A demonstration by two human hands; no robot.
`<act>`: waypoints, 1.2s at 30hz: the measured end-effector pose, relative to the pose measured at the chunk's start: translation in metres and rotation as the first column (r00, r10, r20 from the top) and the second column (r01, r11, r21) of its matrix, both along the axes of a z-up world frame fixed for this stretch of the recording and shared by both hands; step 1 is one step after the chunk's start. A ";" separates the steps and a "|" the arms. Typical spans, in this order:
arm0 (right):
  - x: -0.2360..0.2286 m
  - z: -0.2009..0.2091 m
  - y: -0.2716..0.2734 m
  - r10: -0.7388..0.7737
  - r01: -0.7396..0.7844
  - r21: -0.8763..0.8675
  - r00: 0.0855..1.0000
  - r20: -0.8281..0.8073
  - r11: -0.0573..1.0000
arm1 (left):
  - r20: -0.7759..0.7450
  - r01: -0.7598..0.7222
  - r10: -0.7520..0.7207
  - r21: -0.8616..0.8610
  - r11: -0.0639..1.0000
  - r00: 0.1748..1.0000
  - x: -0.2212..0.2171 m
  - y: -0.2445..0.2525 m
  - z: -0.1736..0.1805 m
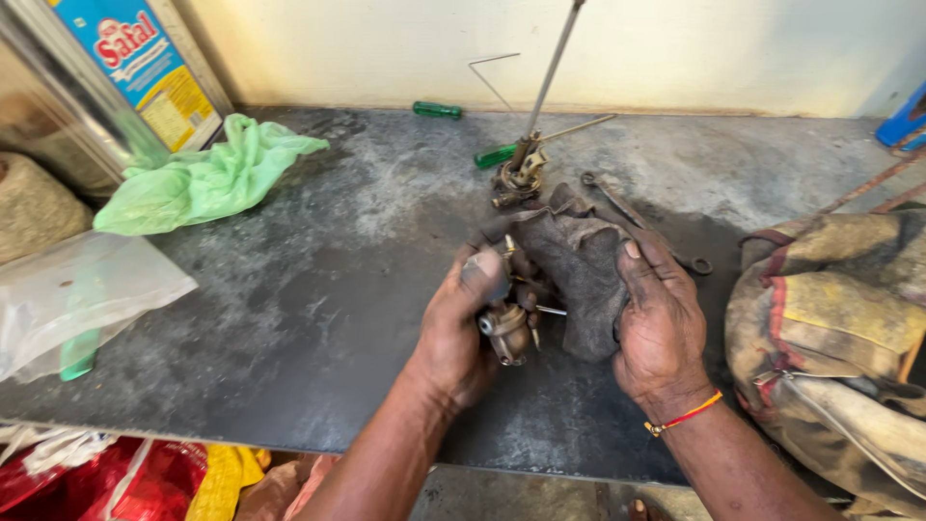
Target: The person disassembles a mechanical solenoid component on a workbench using wrenches, a screwdriver, and a metal rod. They remove a blue plastic cap, unscrew parts with wrenches, and wipe the components with a cloth.
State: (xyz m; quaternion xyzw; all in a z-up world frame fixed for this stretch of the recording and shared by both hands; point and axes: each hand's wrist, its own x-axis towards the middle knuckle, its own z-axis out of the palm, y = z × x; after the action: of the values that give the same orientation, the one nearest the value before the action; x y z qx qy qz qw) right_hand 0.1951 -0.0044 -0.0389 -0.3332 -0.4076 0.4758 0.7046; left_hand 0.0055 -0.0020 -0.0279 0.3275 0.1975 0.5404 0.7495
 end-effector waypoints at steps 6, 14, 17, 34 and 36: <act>-0.019 0.012 -0.019 0.068 -0.052 -0.055 0.939 0.337 0.997 | 0.172 0.067 -0.036 -0.177 0.982 0.984 0.005 0.009 -0.008; -0.063 0.008 -0.055 -0.168 -0.168 0.246 0.377 0.911 0.955 | 0.124 0.006 0.021 -0.209 0.978 0.992 -0.006 0.007 0.001; -0.062 0.005 -0.060 -0.103 -0.187 0.193 0.406 0.908 0.963 | 0.147 -0.004 0.030 -0.172 0.985 0.989 -0.015 0.008 0.008; -0.019 -0.004 -0.005 -0.098 -0.062 0.189 0.677 0.730 0.980 | 0.263 0.283 -0.240 -0.141 0.949 0.935 0.000 -0.009 -0.021; -0.014 -0.005 0.002 -0.168 0.041 0.197 0.704 0.690 0.980 | 0.347 0.366 -0.314 -0.095 0.926 0.884 0.002 -0.010 -0.019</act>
State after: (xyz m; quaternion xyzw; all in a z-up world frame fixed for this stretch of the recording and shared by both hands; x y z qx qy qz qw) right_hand 0.1812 -0.0020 -0.0436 -0.4518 -0.6636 0.2363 0.5474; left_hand 0.0076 -0.0122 -0.0465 0.2030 0.0524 0.4295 0.8784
